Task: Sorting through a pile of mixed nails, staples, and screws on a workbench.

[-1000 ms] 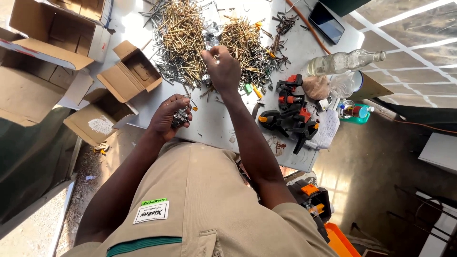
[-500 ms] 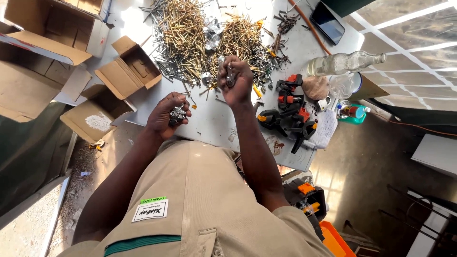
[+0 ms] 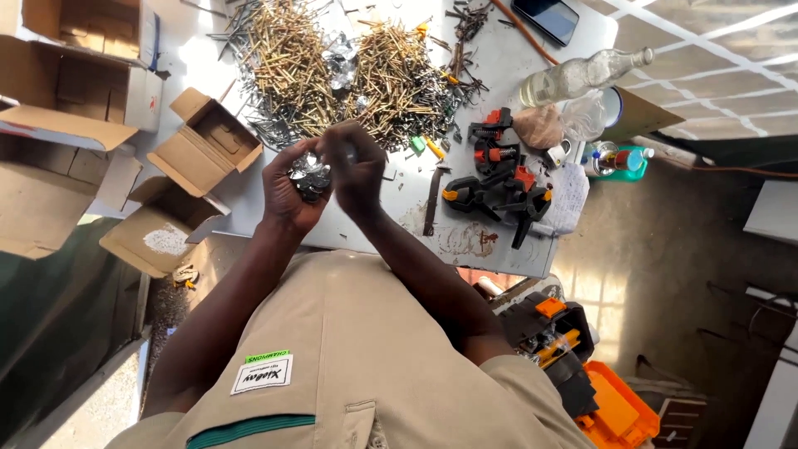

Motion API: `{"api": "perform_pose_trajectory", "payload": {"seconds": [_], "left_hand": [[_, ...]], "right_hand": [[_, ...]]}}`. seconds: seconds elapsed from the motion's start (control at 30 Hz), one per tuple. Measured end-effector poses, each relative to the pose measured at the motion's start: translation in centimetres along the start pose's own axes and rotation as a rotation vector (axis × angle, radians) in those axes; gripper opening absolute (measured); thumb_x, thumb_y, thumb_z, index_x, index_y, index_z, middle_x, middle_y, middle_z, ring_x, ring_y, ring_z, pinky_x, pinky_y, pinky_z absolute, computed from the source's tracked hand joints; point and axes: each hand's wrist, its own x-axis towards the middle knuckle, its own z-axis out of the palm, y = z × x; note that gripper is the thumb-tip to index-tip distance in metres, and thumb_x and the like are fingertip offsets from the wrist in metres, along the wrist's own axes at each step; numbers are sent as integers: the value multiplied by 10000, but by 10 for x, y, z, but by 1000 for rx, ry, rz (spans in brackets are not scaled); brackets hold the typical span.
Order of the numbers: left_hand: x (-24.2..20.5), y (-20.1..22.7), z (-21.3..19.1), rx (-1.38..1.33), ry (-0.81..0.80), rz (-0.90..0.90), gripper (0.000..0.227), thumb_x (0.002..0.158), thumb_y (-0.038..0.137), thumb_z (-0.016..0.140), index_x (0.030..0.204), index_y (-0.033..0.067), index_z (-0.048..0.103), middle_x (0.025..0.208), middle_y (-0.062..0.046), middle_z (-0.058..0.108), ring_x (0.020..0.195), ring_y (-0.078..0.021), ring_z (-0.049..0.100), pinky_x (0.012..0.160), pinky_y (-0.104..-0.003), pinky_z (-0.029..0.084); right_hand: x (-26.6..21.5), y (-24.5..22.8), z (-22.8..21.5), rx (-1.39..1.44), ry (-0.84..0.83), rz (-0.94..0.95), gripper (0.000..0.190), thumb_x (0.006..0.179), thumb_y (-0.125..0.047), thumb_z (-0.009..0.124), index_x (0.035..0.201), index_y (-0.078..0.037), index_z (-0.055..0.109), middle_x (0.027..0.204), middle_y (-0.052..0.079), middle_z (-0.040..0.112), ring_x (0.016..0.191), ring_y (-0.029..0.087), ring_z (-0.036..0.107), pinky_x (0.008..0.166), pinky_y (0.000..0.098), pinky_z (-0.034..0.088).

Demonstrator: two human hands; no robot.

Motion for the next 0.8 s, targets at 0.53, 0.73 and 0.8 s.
{"api": "perform_pose_trajectory", "payload": {"seconds": [0.53, 0.73, 0.8], "left_hand": [[-66, -55, 128, 116, -31, 12, 200, 916, 152, 731, 748, 103, 634, 733, -35, 674, 865, -147, 711, 1080, -311, 523], [-23, -80, 77, 172, -26, -178, 485, 825, 150, 694, 1296, 35, 679, 1314, -84, 705, 1355, -212, 629, 1213, -298, 488], [-17, -91, 70, 159, -77, -120, 404, 814, 181, 733, 1182, 24, 681, 1143, -47, 685, 1283, -151, 642, 1276, -291, 472]], "right_hand": [[-15, 15, -39, -821, 202, -499, 174, 1010, -285, 623, 1155, -213, 687, 1136, 8, 675, 1154, 233, 651, 1074, 389, 499], [-31, 21, -84, -908, 163, -284, 278, 1041, -251, 561, 1237, -86, 669, 1351, 130, 647, 1356, 382, 619, 1227, 568, 473], [-35, 18, -93, -849, 205, -259, 251, 1047, -269, 524, 1162, -100, 670, 1151, 114, 732, 1206, 353, 703, 1108, 509, 541]]}}
